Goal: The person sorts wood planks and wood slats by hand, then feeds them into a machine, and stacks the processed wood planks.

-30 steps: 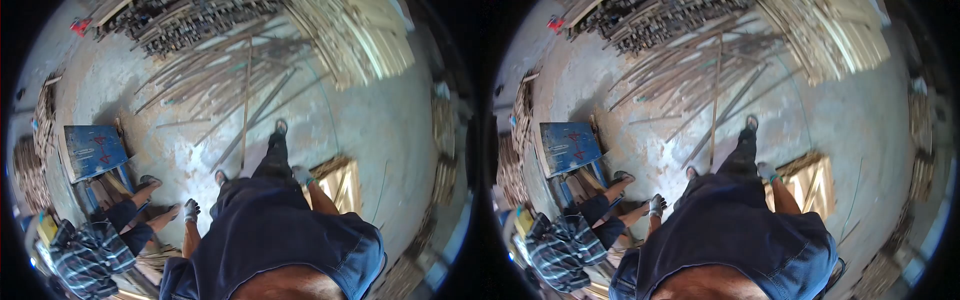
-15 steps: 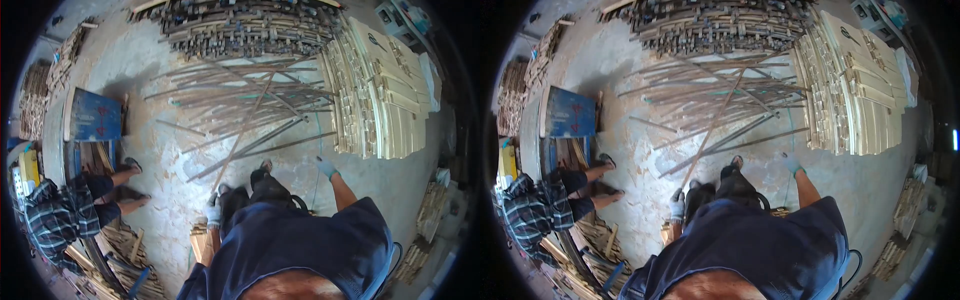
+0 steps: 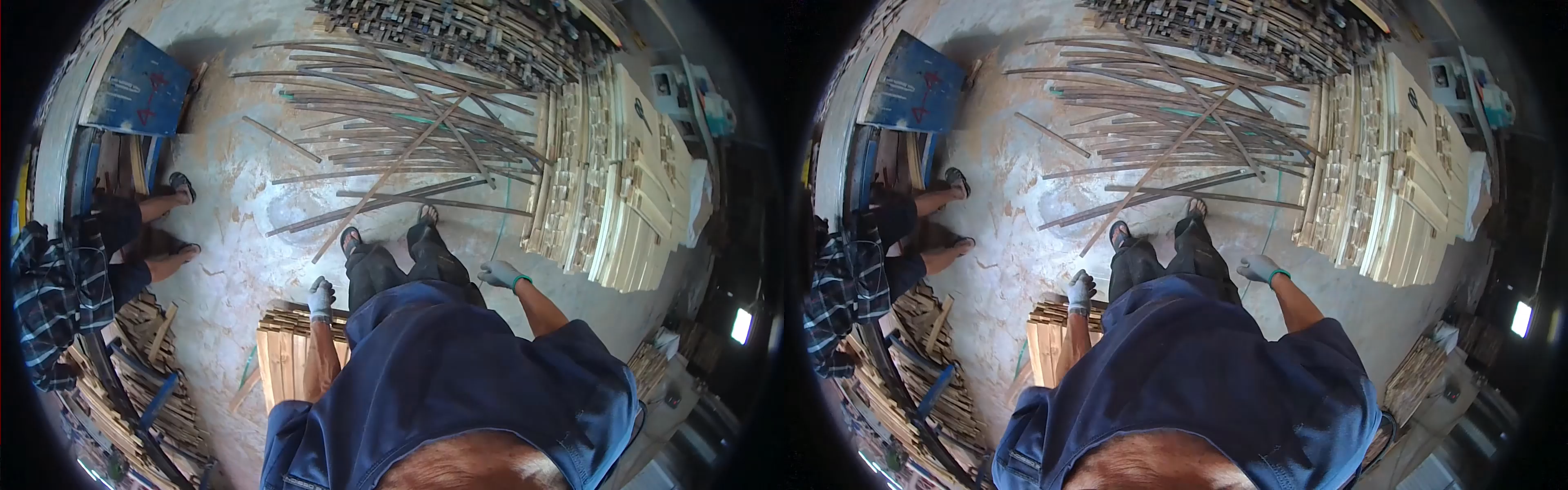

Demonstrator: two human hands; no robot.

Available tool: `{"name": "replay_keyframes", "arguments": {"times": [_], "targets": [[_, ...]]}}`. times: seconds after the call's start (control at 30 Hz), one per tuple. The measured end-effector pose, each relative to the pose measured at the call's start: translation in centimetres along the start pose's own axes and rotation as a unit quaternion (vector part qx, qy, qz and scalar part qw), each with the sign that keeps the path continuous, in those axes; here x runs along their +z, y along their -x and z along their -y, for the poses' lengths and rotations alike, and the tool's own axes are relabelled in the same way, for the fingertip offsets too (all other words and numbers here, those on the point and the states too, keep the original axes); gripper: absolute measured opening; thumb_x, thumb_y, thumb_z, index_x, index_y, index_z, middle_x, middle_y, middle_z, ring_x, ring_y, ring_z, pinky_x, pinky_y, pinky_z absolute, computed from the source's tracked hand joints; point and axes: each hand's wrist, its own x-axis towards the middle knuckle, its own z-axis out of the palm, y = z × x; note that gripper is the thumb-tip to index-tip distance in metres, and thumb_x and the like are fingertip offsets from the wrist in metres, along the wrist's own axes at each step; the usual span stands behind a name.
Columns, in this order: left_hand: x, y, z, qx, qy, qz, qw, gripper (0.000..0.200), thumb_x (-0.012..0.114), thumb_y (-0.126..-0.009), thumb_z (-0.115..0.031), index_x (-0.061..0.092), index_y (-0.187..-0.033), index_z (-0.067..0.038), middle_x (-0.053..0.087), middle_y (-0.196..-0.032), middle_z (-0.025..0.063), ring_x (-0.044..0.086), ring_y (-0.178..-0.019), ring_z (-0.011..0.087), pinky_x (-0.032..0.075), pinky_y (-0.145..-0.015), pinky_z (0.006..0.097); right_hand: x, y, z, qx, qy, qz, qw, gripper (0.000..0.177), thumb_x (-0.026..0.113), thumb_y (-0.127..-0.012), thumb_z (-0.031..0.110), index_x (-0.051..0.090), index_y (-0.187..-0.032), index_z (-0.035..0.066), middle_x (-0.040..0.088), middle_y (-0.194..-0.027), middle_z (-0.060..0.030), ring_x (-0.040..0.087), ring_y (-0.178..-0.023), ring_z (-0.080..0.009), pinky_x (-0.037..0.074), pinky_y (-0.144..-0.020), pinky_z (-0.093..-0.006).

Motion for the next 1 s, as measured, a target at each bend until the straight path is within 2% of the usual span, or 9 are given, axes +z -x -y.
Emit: {"name": "replay_keyframes", "arguments": {"times": [0.13, 0.27, 0.37, 0.43, 0.63, 0.73, 0.83, 0.93, 1.0], "targets": [[1.5, 0.4, 2.2, 0.03, 0.047, -0.016, 0.998, 0.041, 0.058, -0.087, -0.007, 0.053, -0.128, -0.003, 0.057, -0.073, 0.0009, 0.049, -0.053, 0.0089, 0.037, -0.042, 0.0226, -6.1, -8.5, -3.7, -0.03, 0.035, 0.064, 0.997, 0.042, 0.059, -0.08, 0.044, 0.067, -0.099, 0.007, 0.067, -0.093, -0.0207, 0.063, -0.086, -0.0398, 0.049, -0.076, -0.047], [9.8, 1.7, 3.3, 0.037, 0.118, -0.107, 0.986, 0.042, 0.057, -0.088, -0.011, 0.054, -0.13, -0.005, 0.063, -0.084, 0.0024, 0.059, -0.068, 0.0124, 0.047, -0.055, 0.0275, -12.1, -20.6, -7.0, -0.092, 0.059, -0.098, 0.989, 0.038, 0.06, -0.079, 0.041, 0.067, -0.09, 0.005, 0.067, -0.088, -0.0205, 0.063, -0.084, -0.0408, 0.049, -0.074, -0.0478], [16.3, 1.5, 7.1, 0.023, 0.112, -0.078, 0.99, 0.048, 0.059, -0.087, -0.014, 0.052, -0.133, -0.004, 0.067, -0.095, 0.0064, 0.063, -0.075, 0.0172, 0.051, -0.067, 0.0284, -16.5, -26.8, -8.0, -0.03, 0.132, -0.045, 0.99, 0.035, 0.058, -0.083, 0.037, 0.068, -0.096, 0.006, 0.067, -0.098, -0.019, 0.064, -0.089, -0.0374, 0.051, -0.077, -0.047], [23.0, 2.5, 6.0, -0.026, 0.168, -0.061, 0.984, 0.028, 0.059, -0.089, -0.009, 0.065, -0.115, -0.006, 0.064, -0.08, 0.0031, 0.061, -0.074, 0.0137, 0.053, -0.07, 0.0293, -18.3, -28.1, -6.5, -0.037, 0.11, -0.041, 0.992, 0.029, 0.059, -0.085, 0.034, 0.068, -0.095, 0.008, 0.068, -0.095, -0.0172, 0.065, -0.089, -0.0367, 0.05, -0.077, -0.0474], [29.5, -11.4, 15.6, -0.051, 0.247, -0.027, 0.967, 0.032, 0.061, -0.085, -0.014, 0.061, -0.116, -0.007, 0.063, -0.087, 0.0034, 0.059, -0.071, 0.0157, 0.05, -0.062, 0.0304, -16.9, -35.9, -6.1, -0.063, 0.309, -0.019, 0.949, 0.026, 0.06, -0.084, 0.032, 0.065, -0.094, 0.008, 0.067, -0.091, -0.0186, 0.064, -0.089, -0.0361, 0.05, -0.079, -0.0474], [30.8, -17.9, 19.9, -0.081, 0.327, -0.017, 0.941, 0.014, 0.06, -0.084, -0.019, 0.059, -0.097, -0.018, 0.05, -0.074, -0.0014, 0.047, -0.059, 0.0164, 0.043, -0.056, 0.0337, -14.9, -44.0, -7.0, -0.092, 0.374, -0.08, 0.919, 0.036, 0.063, -0.082, 0.031, 0.058, -0.112, 0.012, 0.061, -0.114, -0.0155, 0.059, -0.106, -0.0352, 0.049, -0.082, -0.0477], [31.9, -25.1, 24.5, -0.17, 0.341, -0.11, 0.918, 0.03, 0.062, -0.087, -0.026, 0.055, -0.112, -0.011, 0.054, -0.097, 0.009, 0.055, -0.087, 0.0298, 0.048, -0.082, 0.0473, -12.9, -51.3, -6.9, -0.109, 0.395, -0.142, 0.901, 0.047, 0.065, -0.082, 0.035, 0.052, -0.123, 0.015, 0.05, -0.131, -0.0108, 0.049, -0.121, -0.0318, 0.043, -0.09, -0.0488], [33.9, -32.3, 28.4, -0.204, 0.343, -0.125, 0.908, 0.014, 0.066, -0.085, -0.028, 0.053, -0.09, -0.024, 0.043, -0.071, -0.0031, 0.045, -0.063, 0.0178, 0.041, -0.059, 0.0393, -11.2, -58.7, -9.9, -0.263, 0.452, -0.333, 0.785, 0.049, 0.066, -0.081, 0.043, 0.055, -0.12, 0.014, 0.05, -0.125, -0.0108, 0.05, -0.115, -0.0298, 0.038, -0.094, -0.05], [35.6, -35.3, 28.7, -0.15, 0.291, -0.094, 0.94, 0.019, 0.069, -0.083, -0.031, 0.053, -0.089, -0.023, 0.043, -0.069, -0.0023, 0.045, -0.059, 0.0181, 0.041, -0.057, 0.0372, -11.7, -62.7, -12.1, -0.286, 0.509, -0.311, 0.75, 0.049, 0.066, -0.081, 0.047, 0.058, -0.115, 0.013, 0.053, -0.119, -0.0099, 0.051, -0.111, -0.0293, 0.036, -0.094, -0.0506]]}}
